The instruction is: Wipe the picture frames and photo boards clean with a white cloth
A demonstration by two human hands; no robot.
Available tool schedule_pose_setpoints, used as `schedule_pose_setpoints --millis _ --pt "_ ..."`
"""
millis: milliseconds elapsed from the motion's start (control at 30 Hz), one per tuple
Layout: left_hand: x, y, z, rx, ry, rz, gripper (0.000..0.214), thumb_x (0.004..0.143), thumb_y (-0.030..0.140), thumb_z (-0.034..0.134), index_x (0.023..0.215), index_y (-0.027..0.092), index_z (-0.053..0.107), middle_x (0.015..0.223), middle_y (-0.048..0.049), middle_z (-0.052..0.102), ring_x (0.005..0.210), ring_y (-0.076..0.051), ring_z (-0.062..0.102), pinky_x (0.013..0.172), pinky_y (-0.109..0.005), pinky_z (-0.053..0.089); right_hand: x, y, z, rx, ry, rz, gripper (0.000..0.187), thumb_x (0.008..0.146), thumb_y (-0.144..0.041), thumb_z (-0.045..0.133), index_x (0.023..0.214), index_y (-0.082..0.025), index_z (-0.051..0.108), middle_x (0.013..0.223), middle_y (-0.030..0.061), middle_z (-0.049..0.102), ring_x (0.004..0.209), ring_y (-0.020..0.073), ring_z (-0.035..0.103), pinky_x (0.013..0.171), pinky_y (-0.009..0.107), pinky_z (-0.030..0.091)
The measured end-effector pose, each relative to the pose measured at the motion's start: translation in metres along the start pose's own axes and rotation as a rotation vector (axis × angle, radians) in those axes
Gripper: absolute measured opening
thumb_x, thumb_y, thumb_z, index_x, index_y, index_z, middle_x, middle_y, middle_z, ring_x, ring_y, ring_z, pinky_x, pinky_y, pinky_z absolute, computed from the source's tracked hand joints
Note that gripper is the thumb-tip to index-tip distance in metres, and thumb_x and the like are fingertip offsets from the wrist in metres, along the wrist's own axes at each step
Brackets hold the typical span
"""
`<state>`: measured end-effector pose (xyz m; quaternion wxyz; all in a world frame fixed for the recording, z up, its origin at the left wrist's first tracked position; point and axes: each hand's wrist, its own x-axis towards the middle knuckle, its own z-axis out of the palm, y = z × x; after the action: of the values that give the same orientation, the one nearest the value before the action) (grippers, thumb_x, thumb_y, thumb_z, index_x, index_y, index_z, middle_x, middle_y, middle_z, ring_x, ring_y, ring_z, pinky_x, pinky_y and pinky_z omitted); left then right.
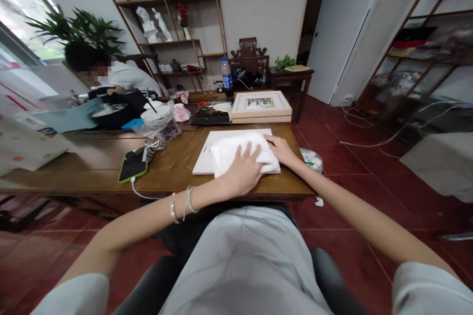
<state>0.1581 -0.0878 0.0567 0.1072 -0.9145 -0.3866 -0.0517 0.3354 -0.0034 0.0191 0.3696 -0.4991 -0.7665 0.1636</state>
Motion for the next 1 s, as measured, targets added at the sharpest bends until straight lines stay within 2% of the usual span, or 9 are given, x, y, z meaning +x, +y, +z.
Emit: schedule_pose_setpoints --millis 167,300,433,567,733,833,900,1000 --pt "-0.037 0.025 -0.015 -0.009 -0.025 0.188 0.032 0.086 0.026 0.046 0.108 0.017 0.066 0.144 -0.0154 0.034 0.132 -0.043 0.025 0.102 -0.061 0.024 0.000 0.000 0.001 -0.013 0.000 -0.005 0.035 0.080 -0.017 0.048 0.109 -0.019 0.068 0.124 0.0046 0.061 0.116 0.0244 0.055 0.102 0.038 0.040" --pt "-0.043 0.020 -0.031 -0.019 -0.032 0.235 0.030 0.087 0.024 0.043 0.104 0.018 0.067 0.136 -0.0129 0.046 0.128 -0.035 0.036 0.101 -0.054 0.031 -0.002 -0.001 0.003 -0.052 -0.003 -0.049 0.034 0.081 -0.018 0.049 0.110 -0.017 0.066 0.126 0.0078 0.059 0.119 0.0244 0.053 0.103 0.039 0.039" --pt "-0.023 -0.003 -0.029 -0.013 -0.062 0.137 0.028 0.088 0.023 0.043 0.105 0.016 0.064 0.132 -0.0124 0.050 0.124 -0.033 0.042 0.097 -0.052 0.037 -0.002 -0.004 0.004 -0.095 0.004 -0.078 0.035 0.082 -0.017 0.045 0.111 -0.018 0.066 0.124 0.0069 0.061 0.117 0.0249 0.055 0.101 0.039 0.040" --pt "0.014 -0.045 -0.006 -0.025 -0.073 0.024 0.034 0.090 0.026 0.045 0.123 0.019 0.054 0.141 -0.0107 0.040 0.130 -0.034 0.032 0.101 -0.053 0.032 -0.003 -0.008 0.003 -0.105 -0.030 -0.140 0.043 0.078 -0.011 0.046 0.116 -0.022 0.063 0.123 0.0028 0.061 0.115 0.0254 0.056 0.100 0.038 0.040" --pt "0.054 -0.096 0.020 -0.098 0.012 0.073 0.041 0.095 0.038 0.033 0.132 0.021 0.044 0.141 -0.0099 0.040 0.133 -0.030 0.028 0.105 -0.050 0.027 -0.003 -0.006 0.005 -0.143 0.007 -0.133 0.045 0.078 -0.009 0.044 0.117 -0.021 0.062 0.125 0.0042 0.060 0.117 0.0245 0.054 0.101 0.039 0.039" --pt "0.063 -0.104 0.027 -0.097 0.015 0.081 0.041 0.096 0.037 0.032 0.132 0.021 0.044 0.140 -0.0100 0.042 0.134 -0.029 0.027 0.105 -0.049 0.025 -0.003 -0.005 0.005 -0.165 0.002 -0.150 0.045 0.077 -0.009 0.044 0.118 -0.021 0.062 0.123 0.0043 0.062 0.115 0.0236 0.056 0.100 0.038 0.040" --pt "0.061 -0.099 0.027 -0.069 0.000 0.091 0.040 0.095 0.036 0.035 0.130 0.021 0.048 0.142 -0.0095 0.040 0.135 -0.030 0.025 0.106 -0.051 0.023 -0.003 -0.005 0.005 -0.164 -0.010 -0.174 0.046 0.078 -0.008 0.043 0.118 -0.022 0.061 0.121 0.0036 0.063 0.113 0.0233 0.057 0.099 0.037 0.042" --pt "0.045 -0.084 0.018 -0.041 -0.025 0.133 0.036 0.093 0.035 0.040 0.126 0.025 0.052 0.145 -0.0070 0.036 0.135 -0.031 0.025 0.105 -0.052 0.023 -0.003 -0.007 0.003 -0.156 -0.016 -0.182 0.044 0.079 -0.008 0.043 0.116 -0.022 0.062 0.119 0.0030 0.064 0.112 0.0240 0.058 0.097 0.037 0.043"
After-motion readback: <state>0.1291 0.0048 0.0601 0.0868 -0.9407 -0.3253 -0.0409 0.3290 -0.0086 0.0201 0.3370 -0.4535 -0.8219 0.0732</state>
